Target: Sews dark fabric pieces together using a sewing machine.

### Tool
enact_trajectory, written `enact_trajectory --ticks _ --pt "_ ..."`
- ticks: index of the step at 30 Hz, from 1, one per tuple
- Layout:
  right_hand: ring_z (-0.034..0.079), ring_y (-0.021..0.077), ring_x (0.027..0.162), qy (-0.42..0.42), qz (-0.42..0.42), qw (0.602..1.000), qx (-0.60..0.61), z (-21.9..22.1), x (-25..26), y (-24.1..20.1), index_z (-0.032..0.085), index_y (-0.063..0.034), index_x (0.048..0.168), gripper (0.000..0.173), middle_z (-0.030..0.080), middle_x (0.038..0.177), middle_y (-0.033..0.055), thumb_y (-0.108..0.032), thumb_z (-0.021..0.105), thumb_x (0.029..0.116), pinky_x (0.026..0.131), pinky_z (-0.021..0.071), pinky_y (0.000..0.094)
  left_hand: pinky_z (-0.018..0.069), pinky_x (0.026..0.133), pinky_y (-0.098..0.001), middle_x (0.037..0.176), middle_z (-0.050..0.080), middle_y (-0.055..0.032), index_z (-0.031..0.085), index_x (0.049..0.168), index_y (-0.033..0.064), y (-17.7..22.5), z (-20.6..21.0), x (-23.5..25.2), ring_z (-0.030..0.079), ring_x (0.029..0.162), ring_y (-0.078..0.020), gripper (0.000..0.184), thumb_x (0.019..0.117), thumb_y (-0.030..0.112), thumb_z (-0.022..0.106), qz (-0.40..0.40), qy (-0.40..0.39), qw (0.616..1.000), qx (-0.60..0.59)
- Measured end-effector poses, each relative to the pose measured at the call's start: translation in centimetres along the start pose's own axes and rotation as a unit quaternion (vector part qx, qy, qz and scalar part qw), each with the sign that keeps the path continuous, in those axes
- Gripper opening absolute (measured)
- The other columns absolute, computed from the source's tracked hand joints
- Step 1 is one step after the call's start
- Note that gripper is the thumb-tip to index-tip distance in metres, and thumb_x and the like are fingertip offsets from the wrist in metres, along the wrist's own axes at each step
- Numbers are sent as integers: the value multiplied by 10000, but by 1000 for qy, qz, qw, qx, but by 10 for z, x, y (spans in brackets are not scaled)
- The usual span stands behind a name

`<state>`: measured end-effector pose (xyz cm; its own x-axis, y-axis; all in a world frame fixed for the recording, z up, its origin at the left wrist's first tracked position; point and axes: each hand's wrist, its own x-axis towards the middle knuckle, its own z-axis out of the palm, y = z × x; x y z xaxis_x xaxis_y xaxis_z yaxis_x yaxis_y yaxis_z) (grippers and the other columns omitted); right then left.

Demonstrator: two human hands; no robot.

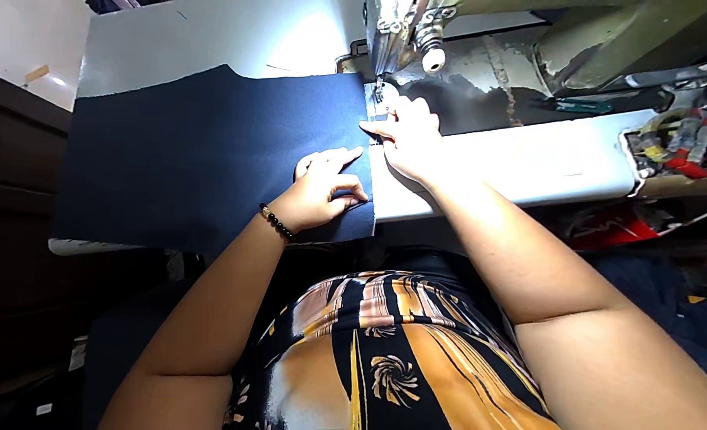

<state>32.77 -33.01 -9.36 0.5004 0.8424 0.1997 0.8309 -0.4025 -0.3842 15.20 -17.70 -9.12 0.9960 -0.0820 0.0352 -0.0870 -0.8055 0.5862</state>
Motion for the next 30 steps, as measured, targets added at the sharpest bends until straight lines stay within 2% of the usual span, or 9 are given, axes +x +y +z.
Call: enact_trajectory --ticks 3,5,7,8,10,13,18,24,30 --pt "529 415 1177 -18 -46 998 -25 -8 -2 17 666 -337 1383 410 590 1287 164 -248 511 1014 854 401 619 118 1188 -663 1630 409 -73 788 1047 260 1 -1 0 268 1555 -273 180 970 286 628 -4 -3 1000 0" --pt "496 517 1270 -30 26 998 -50 -28 3 38 679 -302 1370 375 586 1350 237 -315 540 1022 900 389 745 115 1183 -679 1635 403 -68 789 1052 264 -1 -2 4 269 1556 -275 185 968 287 627 -6 -7 1000 -2" --pt "410 572 1350 -16 154 986 -67 -45 15 58 678 -157 1356 367 513 1417 315 -261 564 1023 957 338 797 106 1179 -688 1645 383 -78 783 1070 258 -4 -2 15 256 1560 -279 193 978 293 617 -4 -12 1000 -1" --pt "386 561 1377 -2 194 979 -69 -47 22 64 666 -124 1356 374 499 1437 310 -248 564 1018 974 332 789 101 1177 -693 1642 384 -94 782 1073 244 -6 -3 22 255 1560 -288 195 982 291 616 -2 -9 1000 -3" --pt "384 545 1388 42 194 979 -54 -39 28 67 654 -94 1349 377 503 1445 287 -227 552 1011 1010 319 777 95 1171 -694 1636 389 -116 781 1081 226 -9 -4 38 254 1559 -295 207 985 291 609 4 -1 1000 -6" --pt "448 464 1353 80 161 982 -57 -21 27 69 659 -168 1354 379 538 1419 221 -218 483 1022 1034 330 684 84 1177 -694 1641 381 -107 775 1099 234 -10 -5 52 245 1563 -284 219 991 310 601 -3 -4 1000 4" --pt "447 434 1353 63 165 983 -51 -24 29 70 657 -175 1354 378 530 1435 193 -221 500 1014 1021 337 654 85 1172 -696 1648 365 -124 773 1109 234 -15 -7 65 233 1566 -304 251 994 331 572 1 -2 1000 14" --pt "444 436 1352 65 163 983 -50 -24 29 70 665 -161 1334 367 533 1420 200 -221 495 1015 1020 335 655 134 1151 -703 1639 378 -136 772 1094 231 -18 -10 76 259 1555 -326 248 982 343 582 15 4 1000 26" --pt "449 429 1346 62 157 984 -61 -22 28 72 651 -196 1359 375 538 1415 189 -242 492 1023 1014 340 645 114 1162 -696 1642 374 -128 770 1104 230 -18 -9 75 251 1559 -315 261 989 344 565 13 6 1000 26"
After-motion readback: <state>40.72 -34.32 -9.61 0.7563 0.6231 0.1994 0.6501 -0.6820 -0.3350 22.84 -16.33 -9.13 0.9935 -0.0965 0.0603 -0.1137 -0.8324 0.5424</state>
